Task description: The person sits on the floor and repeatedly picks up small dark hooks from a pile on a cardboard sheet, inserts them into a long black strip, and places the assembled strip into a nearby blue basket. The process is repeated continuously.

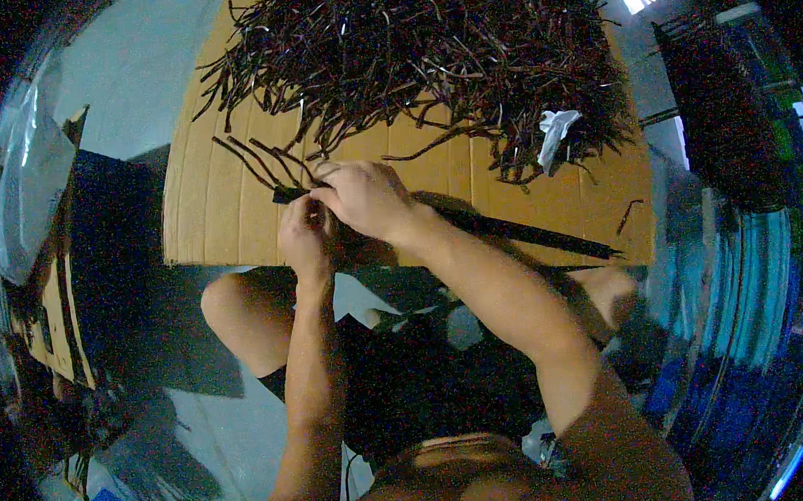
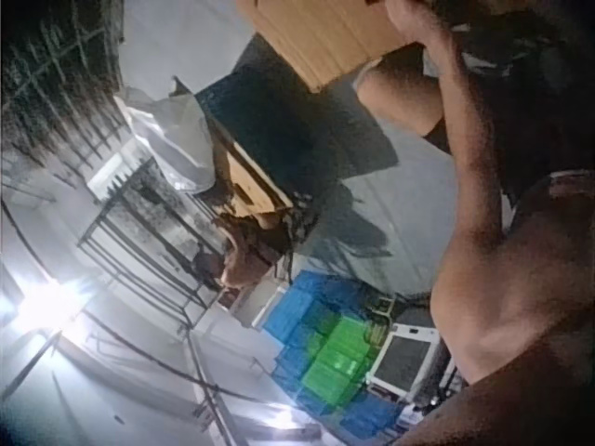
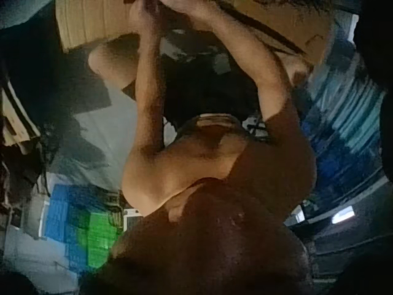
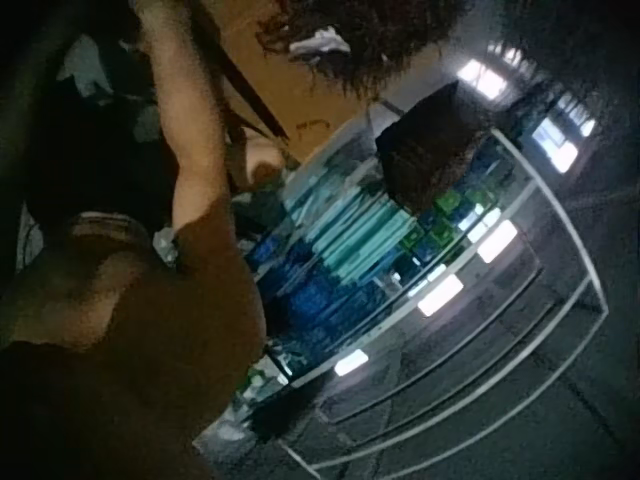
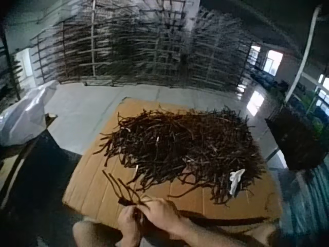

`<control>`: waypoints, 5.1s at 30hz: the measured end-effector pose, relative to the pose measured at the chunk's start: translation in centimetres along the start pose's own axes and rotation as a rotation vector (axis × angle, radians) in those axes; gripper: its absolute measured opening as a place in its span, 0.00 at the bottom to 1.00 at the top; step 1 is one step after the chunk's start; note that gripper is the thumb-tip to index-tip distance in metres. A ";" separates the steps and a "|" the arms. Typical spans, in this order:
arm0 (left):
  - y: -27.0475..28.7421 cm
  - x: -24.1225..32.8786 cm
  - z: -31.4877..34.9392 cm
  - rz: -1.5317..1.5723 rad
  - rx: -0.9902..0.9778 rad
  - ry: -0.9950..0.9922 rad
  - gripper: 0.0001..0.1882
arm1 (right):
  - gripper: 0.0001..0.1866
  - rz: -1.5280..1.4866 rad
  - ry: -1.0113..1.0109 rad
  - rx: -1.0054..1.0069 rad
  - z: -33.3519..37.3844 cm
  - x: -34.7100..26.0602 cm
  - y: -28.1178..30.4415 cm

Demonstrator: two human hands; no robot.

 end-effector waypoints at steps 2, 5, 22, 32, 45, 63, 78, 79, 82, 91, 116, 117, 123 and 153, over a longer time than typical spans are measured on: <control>0.7 -0.7 -0.2 -0.008 0.072 0.069 0.08 | 0.11 -0.178 -0.176 -0.085 -1.4 3.4 0.7; 2.4 -2.4 -0.7 -0.028 0.055 0.302 0.10 | 0.13 0.385 -0.255 -0.091 -1.5 8.7 4.7; 1.0 -0.1 -0.9 -0.054 0.031 -0.027 0.09 | 0.10 -0.474 -0.214 0.248 -0.2 2.6 0.1; 0.8 -1.7 -0.6 0.016 0.066 0.097 0.07 | 0.09 -0.400 -0.180 -0.088 -1.4 2.3 0.4; 0.5 -0.3 -0.7 0.019 0.030 0.041 0.10 | 0.09 0.338 -0.158 0.115 -1.2 9.1 4.9; 0.2 0.4 -0.9 0.007 -0.033 -0.011 0.08 | 0.10 -0.357 -0.109 0.200 0.1 1.6 0.8; 0.7 0.4 -0.9 -0.005 -0.048 -0.007 0.12 | 0.12 -0.447 -0.239 0.168 -0.2 3.7 0.1; 0.8 0.4 -0.7 0.005 -0.044 -0.012 0.13 | 0.12 -0.435 -0.235 0.179 -0.1 3.3 0.2; 1.0 0.3 -0.9 -0.025 0.033 -0.030 0.05 | 0.12 -0.468 -0.263 0.166 -0.1 3.6 0.1; 0.6 0.2 -0.8 0.010 -0.035 0.012 0.08 | 0.12 -0.546 -0.255 0.118 -0.2 4.3 -0.6; 2.2 -1.9 -1.1 0.105 0.052 0.129 0.11 | 0.21 -0.304 -0.584 -0.100 -8.7 9.0 -2.2; 2.0 -1.8 -1.1 0.073 0.034 0.137 0.11 | 0.21 -0.335 -0.621 -0.079 -8.5 9.0 -2.2; 2.0 -0.8 -1.4 0.062 0.024 0.121 0.12 | 0.23 0.090 -0.417 0.263 -11.2 6.8 0.0; 1.8 -1.4 -1.0 0.002 0.089 0.064 0.07 | 0.12 -0.127 -0.097 -0.101 -3.4 0.2 -1.4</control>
Point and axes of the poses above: each hand's wrist, its own z-axis away from the middle knuckle, its own y-axis out of the back of the hand, x = y × z, the point moved 9 cm from there along -z, towards the middle knuckle, and after that the axes turned 6 degrees about -y, right-handed, at the moved point
